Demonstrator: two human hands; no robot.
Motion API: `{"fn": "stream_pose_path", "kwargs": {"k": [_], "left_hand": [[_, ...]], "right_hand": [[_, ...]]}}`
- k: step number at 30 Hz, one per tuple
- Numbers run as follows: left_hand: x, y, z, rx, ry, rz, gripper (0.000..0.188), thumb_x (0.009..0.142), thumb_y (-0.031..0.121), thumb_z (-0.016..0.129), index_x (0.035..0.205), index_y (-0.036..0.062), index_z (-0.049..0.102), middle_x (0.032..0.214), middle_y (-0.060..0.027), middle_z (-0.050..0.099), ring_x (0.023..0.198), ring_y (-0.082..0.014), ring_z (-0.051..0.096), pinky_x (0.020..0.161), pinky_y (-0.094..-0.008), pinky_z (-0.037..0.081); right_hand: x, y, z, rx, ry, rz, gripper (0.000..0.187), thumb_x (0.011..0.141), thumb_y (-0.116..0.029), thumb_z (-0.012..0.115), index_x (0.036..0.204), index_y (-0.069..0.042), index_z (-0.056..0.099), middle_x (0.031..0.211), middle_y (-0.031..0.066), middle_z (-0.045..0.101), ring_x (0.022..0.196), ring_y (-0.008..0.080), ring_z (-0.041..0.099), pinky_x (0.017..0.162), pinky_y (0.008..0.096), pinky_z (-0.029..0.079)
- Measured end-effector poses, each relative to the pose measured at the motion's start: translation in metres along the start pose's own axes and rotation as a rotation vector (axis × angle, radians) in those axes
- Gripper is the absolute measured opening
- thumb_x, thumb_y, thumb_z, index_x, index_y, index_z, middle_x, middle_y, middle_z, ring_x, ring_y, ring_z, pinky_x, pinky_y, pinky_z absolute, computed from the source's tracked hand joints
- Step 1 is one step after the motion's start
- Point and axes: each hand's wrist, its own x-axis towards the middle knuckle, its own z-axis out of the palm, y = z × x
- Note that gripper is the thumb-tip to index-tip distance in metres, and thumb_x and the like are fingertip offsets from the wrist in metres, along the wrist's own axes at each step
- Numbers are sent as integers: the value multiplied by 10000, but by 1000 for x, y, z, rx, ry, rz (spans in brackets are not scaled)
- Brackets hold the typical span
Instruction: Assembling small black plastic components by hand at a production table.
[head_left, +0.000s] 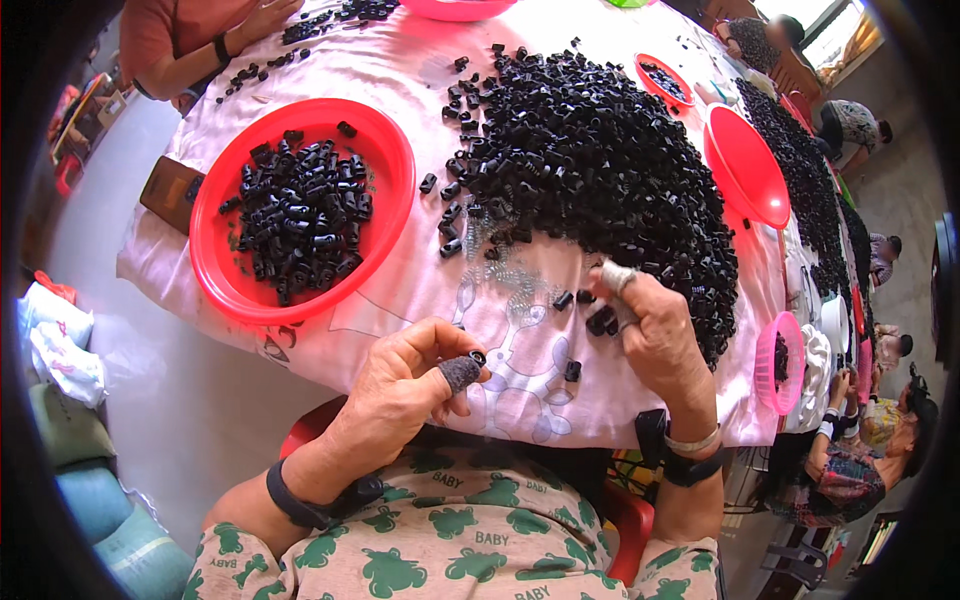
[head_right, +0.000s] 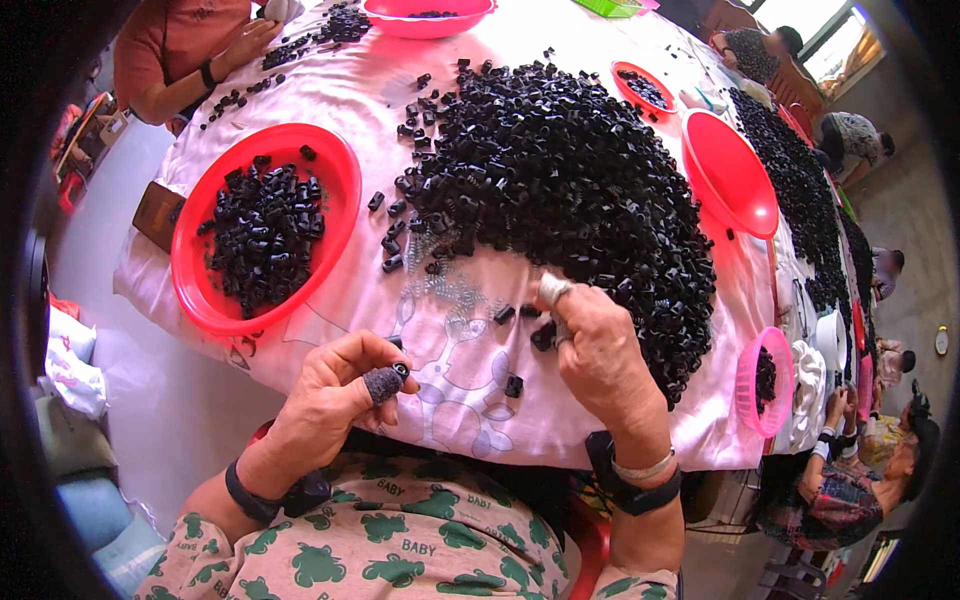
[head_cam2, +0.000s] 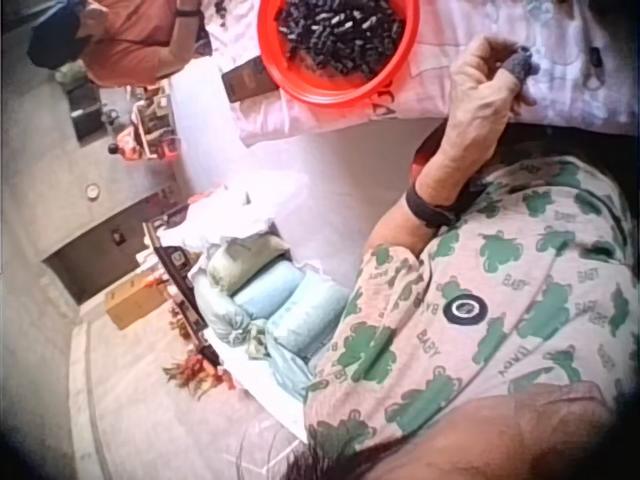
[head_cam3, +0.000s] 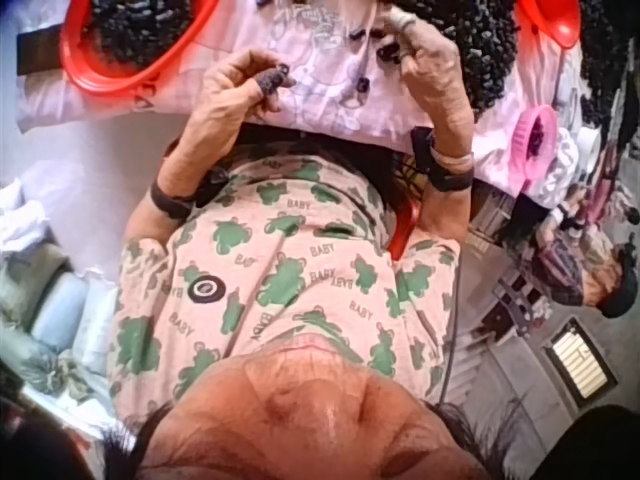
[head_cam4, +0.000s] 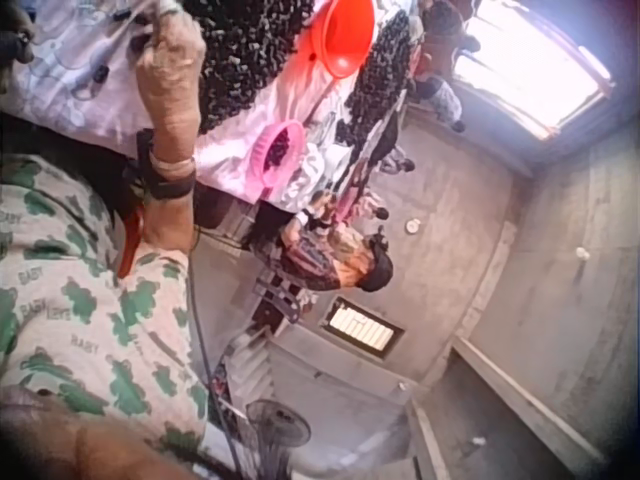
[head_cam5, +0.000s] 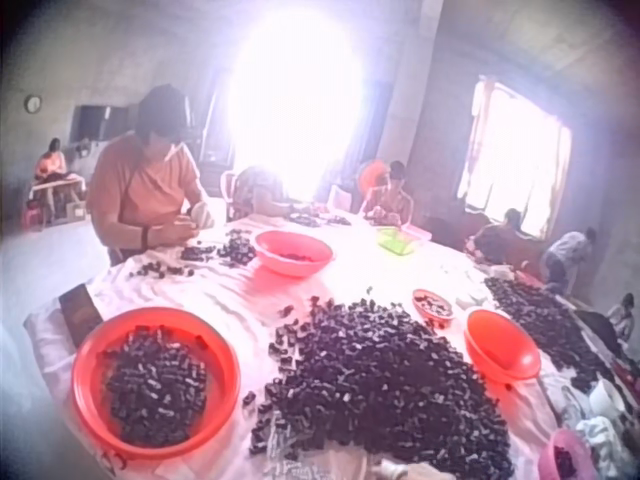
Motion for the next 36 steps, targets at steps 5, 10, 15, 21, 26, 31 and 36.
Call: {"fn": "stream_pose_path", "kwargs": {"k": [5, 10, 15, 21, 26, 31, 36], "left_hand": [[-2, 5, 2, 11, 5, -1, 188, 909, 145, 631, 1036, 14, 588, 912, -90, 665, 655, -61, 595, 566, -165, 466], [-1, 3, 2, 44, 0, 10, 185, 910, 147, 629, 1035, 16, 589, 911, -84, 666, 651, -58, 594, 554, -161, 460], [-1, 2, 2, 18, 12, 0, 184, 909, 148, 631, 1032, 18, 588, 912, -85, 667, 647, -54, 595, 540, -154, 454], [-1, 4, 2, 23, 4, 7, 180, 910, 145, 629, 1031, 18, 587, 908, -87, 667, 644, -55, 597, 541, -157, 461], [-1, 3, 1, 15, 4, 13, 177, 910, 142, 629, 1028, 18, 586, 905, -89, 667, 643, -56, 597, 538, -156, 458], [-1, 2, 1, 6, 7, 8, 172, 910, 138, 628, 1026, 19, 585, 904, -91, 666, 643, -57, 598, 540, -156, 459], [-1, 2, 1, 2, 13, 10, 168, 914, 135, 622, 1031, 21, 586, 905, -93, 666, 642, -55, 598, 533, -151, 455]], "right_hand": [[-22, 4, -10, 35, 55, 117, 365, 745, 130, 455, 1049, 35, 634, 954, 183, 658, 868, 304, 660, 803, 345, 525], [-15, 12, -22, -100, 190, 123, 437, 778, 157, 388, 1119, 17, 622, 951, 112, 660, 890, 180, 638, 840, 284, 495], [-10, 6, -14, -95, 133, 90, 406, 725, 97, 463, 1072, -12, 642, 906, 145, 651, 858, 317, 614, 809, 378, 488], [-19, 5, -16, -284, 90, 120, 394, 719, 82, 473, 1056, -22, 649, 919, 134, 657, 851, 313, 593, 781, 398, 479], [-19, -1, -19, -329, 155, 136, 430, 736, 112, 464, 1107, -16, 640, 920, 154, 674, 884, 301, 624, 819, 351, 476], [-25, 3, -18, -155, 211, 143, 383, 722, 89, 477, 1047, -9, 653, 917, 136, 664, 857, 309, 616, 800, 376, 489], [-28, 2, -22, -106, 147, 195, 350, 744, 90, 478, 1037, 3, 648, 891, 144, 670, 848, 316, 650, 787, 365, 509]]}}
